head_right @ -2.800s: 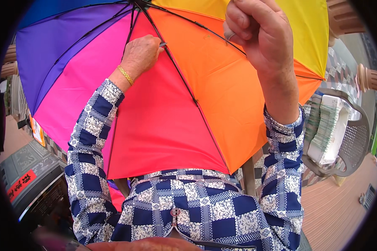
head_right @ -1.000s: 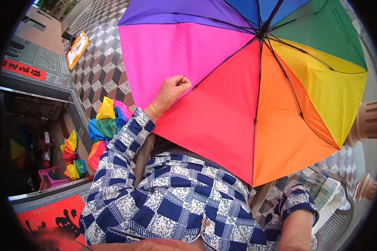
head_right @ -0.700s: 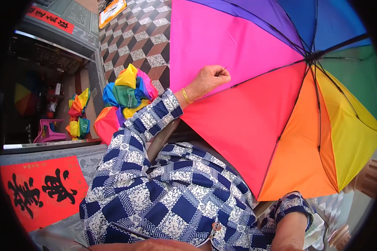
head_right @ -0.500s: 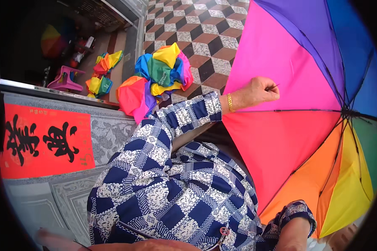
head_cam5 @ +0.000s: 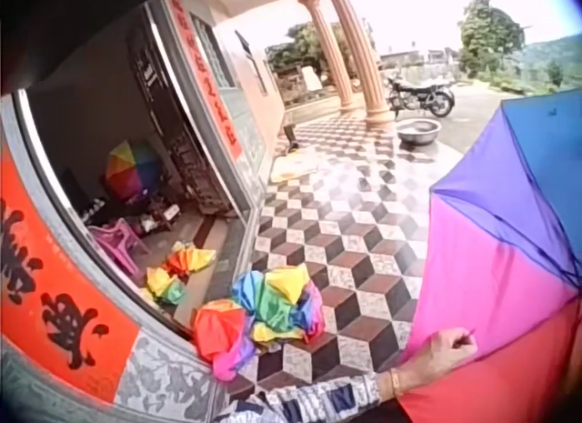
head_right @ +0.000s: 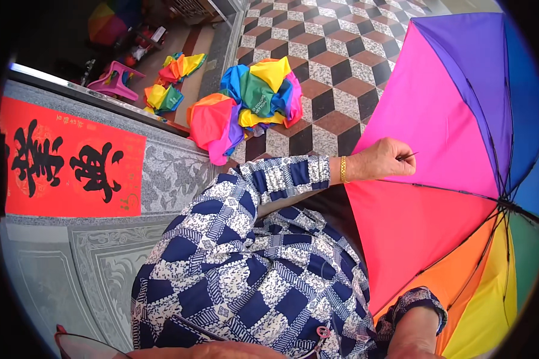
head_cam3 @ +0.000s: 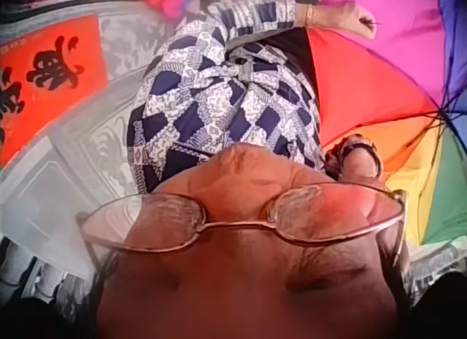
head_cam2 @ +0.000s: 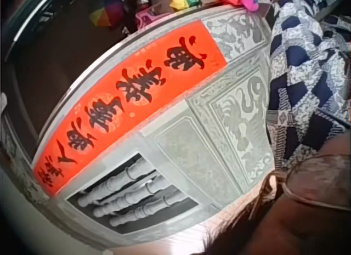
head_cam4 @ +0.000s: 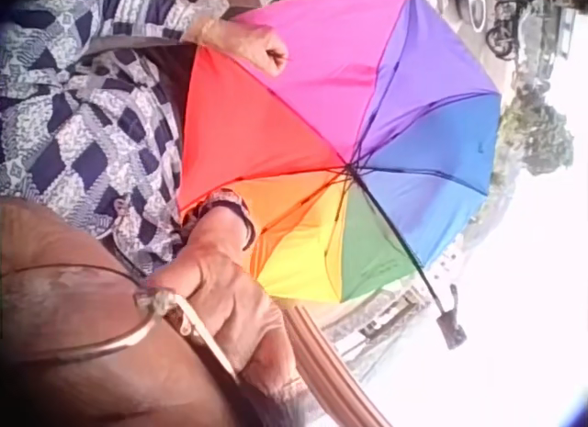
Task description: Repairing a colorful rainbow umbrella by manually attaching the fabric to the metal ribs.
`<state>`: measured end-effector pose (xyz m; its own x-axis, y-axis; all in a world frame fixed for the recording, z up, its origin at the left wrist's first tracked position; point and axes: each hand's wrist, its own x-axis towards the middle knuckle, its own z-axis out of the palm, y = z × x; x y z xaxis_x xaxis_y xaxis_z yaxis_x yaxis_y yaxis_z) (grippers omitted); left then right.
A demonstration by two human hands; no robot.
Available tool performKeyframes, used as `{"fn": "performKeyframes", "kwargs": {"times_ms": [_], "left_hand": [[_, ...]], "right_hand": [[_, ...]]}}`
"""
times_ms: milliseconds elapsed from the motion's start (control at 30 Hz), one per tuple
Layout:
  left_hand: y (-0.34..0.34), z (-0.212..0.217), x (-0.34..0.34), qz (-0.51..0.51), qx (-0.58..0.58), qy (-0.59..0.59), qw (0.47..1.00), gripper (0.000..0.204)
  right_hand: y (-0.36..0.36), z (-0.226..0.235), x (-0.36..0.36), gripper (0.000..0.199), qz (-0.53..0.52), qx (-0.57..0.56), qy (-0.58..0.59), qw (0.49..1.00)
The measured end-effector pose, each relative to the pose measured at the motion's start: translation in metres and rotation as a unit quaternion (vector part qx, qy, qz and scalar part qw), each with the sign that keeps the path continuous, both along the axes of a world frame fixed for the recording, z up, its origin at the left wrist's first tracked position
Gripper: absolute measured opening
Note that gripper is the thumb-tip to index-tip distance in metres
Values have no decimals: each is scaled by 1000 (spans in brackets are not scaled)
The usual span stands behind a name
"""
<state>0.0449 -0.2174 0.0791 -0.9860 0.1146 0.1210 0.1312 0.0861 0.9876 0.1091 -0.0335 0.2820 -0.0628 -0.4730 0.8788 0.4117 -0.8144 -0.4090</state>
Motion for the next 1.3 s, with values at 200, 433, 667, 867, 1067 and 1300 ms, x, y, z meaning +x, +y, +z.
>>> {"fn": "performKeyframes", "kwargs": {"times_ms": [200, 433, 667, 867, 1067, 1300], "left_hand": [[29, 78, 13, -85, 243, -46, 965, 14], [64, 210, 43, -329, 350, 540, 691, 13], [89, 212, 61, -424, 512, 453, 594, 14], [65, 208, 71, -373, 386, 567, 625, 34], [94, 240, 75, -42, 384, 742, 549, 20], [83, 204, 65, -226, 462, 670, 535, 33]], "right_hand": [[27, -30, 0, 10, -261, 48, -33, 964], [70, -89, 29, 18, -420, 318, -338, 780], [74, -111, 51, 18, -427, 367, -355, 746], [60, -134, 45, 18, -415, 407, -367, 726], [63, -151, 46, 16, -398, 452, -373, 706], [80, -164, 37, 15, -427, 472, -390, 666]]}}
